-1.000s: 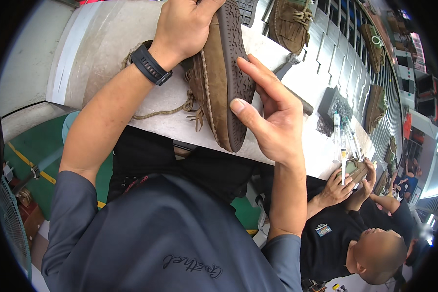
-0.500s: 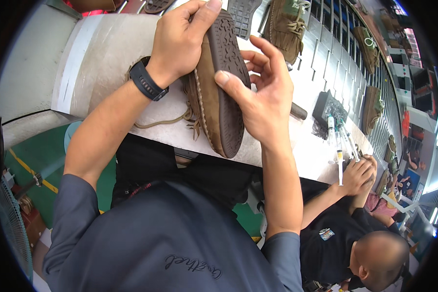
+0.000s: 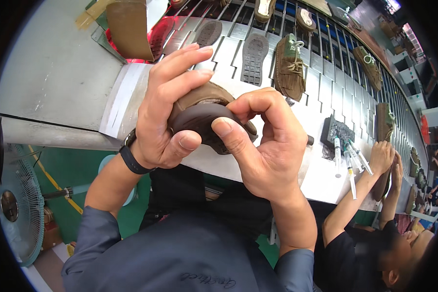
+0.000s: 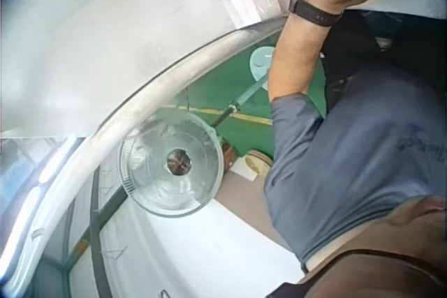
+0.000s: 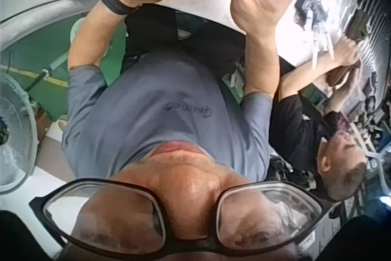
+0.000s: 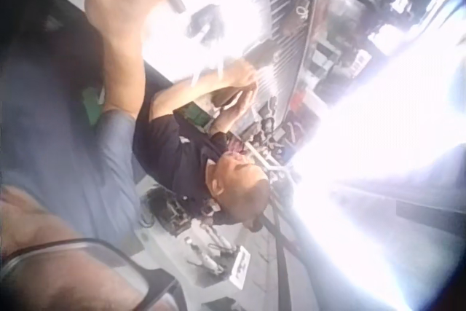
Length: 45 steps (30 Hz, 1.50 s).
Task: The person attaches a sole to a shoe upper by hand, presses the edges together, and taps around the seam with a hammer before placing the shoe onto the conveyor belt and taking another shoe.
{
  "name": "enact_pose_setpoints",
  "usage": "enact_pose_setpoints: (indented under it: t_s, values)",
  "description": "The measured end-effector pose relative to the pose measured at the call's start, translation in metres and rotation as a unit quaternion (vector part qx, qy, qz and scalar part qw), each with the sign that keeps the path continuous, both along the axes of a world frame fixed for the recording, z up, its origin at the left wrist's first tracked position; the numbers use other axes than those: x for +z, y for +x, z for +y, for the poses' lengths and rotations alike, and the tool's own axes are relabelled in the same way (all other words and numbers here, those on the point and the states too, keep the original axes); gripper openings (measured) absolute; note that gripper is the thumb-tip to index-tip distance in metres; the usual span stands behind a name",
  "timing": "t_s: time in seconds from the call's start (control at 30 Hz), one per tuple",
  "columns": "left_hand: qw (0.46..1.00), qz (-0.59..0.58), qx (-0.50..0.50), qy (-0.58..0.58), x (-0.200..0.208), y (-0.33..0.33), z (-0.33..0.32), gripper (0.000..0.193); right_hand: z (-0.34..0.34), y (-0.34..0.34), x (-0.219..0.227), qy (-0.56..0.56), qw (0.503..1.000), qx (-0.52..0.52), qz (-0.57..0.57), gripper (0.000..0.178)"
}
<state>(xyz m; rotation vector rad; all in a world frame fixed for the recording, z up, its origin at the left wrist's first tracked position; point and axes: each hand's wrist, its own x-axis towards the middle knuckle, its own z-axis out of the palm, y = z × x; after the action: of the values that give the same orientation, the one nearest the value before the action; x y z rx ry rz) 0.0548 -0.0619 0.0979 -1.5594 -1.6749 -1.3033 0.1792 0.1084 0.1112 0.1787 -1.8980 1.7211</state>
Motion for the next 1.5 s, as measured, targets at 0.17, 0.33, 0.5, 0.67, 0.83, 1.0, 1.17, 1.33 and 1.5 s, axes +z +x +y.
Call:
enact_pose_setpoints:
  t_s: [0.17,0.33,0.5,0.67,0.83,1.0,1.17,1.33,1.5]
  values:
    - [1.0,-0.013,0.016,-0.011,0.008,0.015,-0.007,0.043,0.0,0.005,-0.001,0.044,0.999,-0.01,0.011,0.024]
    - [1.0,-0.016,0.026,0.004,0.015,0.029,-0.007,0.031,0.002,0.006,-0.007,0.08,0.996,-0.019,0.041,0.025]
    - [0.999,-0.014,0.043,-0.01,0.013,0.034,-0.016,0.029,-0.001,0.008,-0.004,0.137,0.987,-0.011,0.08,0.029]
    - [0.995,-0.011,0.049,-0.088,0.016,0.043,-0.036,0.027,-0.015,0.014,-0.005,0.144,0.986,-0.016,0.082,0.032]
    - [0.994,-0.035,0.103,-0.02,-0.015,0.054,-0.057,0.029,-0.035,0.009,-0.016,0.186,0.978,-0.036,0.083,0.036]
    - [0.963,-0.126,0.219,0.098,-0.104,0.095,-0.085,0.059,-0.048,0.017,-0.051,0.366,0.928,-0.03,0.067,0.045]
    - [0.953,-0.228,0.201,0.009,-0.153,0.105,-0.084,0.065,-0.046,0.017,-0.075,0.482,0.873,-0.017,0.075,0.042]
    - [0.969,-0.194,0.153,-0.019,-0.157,0.097,-0.089,0.065,-0.058,0.021,-0.068,0.54,0.84,0.034,0.038,0.042]
    - [0.979,-0.126,0.156,-0.025,-0.164,0.091,-0.09,0.063,-0.057,0.019,-0.07,0.555,0.83,0.043,0.036,0.036]
